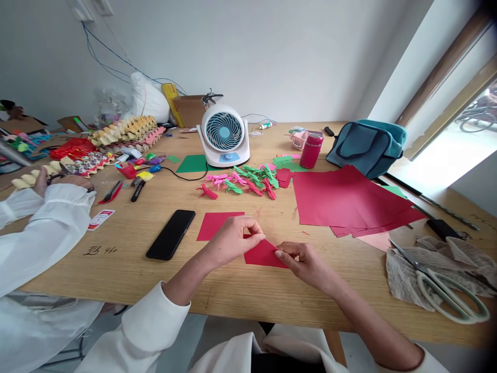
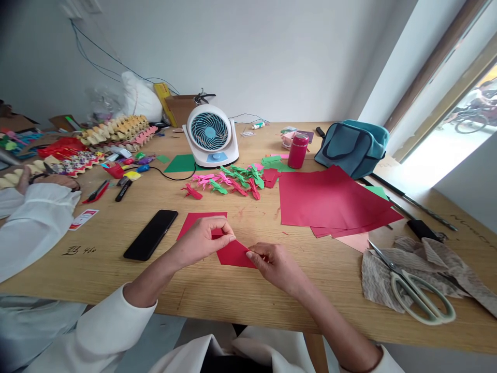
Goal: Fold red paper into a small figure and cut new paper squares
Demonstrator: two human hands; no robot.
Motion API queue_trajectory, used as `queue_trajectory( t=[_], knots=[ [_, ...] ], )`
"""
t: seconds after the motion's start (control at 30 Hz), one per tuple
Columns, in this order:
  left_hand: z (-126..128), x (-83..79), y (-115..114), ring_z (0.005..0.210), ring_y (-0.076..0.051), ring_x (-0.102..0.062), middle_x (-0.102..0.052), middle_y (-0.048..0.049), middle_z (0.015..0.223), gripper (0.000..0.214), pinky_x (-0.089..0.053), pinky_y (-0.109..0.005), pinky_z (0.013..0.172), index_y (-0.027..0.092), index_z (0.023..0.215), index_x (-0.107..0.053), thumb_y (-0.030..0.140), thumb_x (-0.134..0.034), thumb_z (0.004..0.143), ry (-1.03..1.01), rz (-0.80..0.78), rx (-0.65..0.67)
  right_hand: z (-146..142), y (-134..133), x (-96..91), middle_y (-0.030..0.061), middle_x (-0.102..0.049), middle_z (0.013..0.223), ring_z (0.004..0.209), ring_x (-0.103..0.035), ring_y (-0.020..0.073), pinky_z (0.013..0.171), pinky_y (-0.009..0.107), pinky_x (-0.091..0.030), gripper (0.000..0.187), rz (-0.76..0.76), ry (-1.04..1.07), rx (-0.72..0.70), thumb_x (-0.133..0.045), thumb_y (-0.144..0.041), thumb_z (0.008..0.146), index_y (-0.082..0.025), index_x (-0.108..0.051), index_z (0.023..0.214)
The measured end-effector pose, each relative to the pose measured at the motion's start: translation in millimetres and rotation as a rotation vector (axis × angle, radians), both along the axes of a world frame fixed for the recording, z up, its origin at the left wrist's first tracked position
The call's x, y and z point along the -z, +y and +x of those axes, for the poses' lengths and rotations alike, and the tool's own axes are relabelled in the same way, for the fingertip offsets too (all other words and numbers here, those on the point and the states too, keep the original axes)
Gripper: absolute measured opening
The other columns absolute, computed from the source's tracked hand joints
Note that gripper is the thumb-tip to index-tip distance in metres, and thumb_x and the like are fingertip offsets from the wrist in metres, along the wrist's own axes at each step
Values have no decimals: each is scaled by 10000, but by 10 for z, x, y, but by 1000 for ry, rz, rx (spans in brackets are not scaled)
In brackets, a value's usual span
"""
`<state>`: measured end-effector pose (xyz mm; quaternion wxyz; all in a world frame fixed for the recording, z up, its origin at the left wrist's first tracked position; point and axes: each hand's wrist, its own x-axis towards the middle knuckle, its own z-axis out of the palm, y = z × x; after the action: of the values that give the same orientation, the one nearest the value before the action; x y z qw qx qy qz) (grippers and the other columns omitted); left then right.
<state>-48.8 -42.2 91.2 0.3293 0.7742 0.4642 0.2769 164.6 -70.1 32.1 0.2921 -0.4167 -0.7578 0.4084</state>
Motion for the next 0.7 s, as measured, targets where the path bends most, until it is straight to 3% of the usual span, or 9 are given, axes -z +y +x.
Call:
queue_trajectory(
  t=[0.1, 0.27, 0.47, 0.7],
  knots=[
    [94, 0, -11, 701, -119, -604, -670, 9, 730, 117, -448, -216, 650, 161, 684, -646, 187, -609, 791, 3, -85, 52, -57, 30, -79, -35, -441, 649, 600, -367, 104, 546, 240, -278, 345, 8, -1, -23, -454, -365, 964, -185, -455, 670],
    [178, 44, 12, 685, -112, -598, -662, 14, 709, 115, -442, -204, 634, 160, 674, -632, 197, -604, 780, -40, -142, 59, -114, 75, -103, -47, -315, 606, 567, -272, 96, 522, 256, -218, 405, -10, 19, 4, -445, -367, 957, -195, -316, 614],
    [-50, 139, 205, 693, -129, -594, -660, -1, 707, 167, -458, -236, 680, 156, 679, -647, 290, -635, 776, -84, -161, 1, 85, 24, 56, -45, -301, 612, 563, -268, 96, 520, 256, -226, 454, -109, 5, -2, -439, -448, 958, -197, -322, 599],
    [-245, 325, 406, 643, -122, -552, -633, 0, 684, 224, -410, -236, 614, 151, 692, -647, 363, -657, 765, -140, -198, -26, 333, -32, 179, 2, -545, 593, 549, -428, 117, 506, 251, -309, 496, -204, -1, 24, -515, -563, 899, -152, -659, 661]
  ],
)
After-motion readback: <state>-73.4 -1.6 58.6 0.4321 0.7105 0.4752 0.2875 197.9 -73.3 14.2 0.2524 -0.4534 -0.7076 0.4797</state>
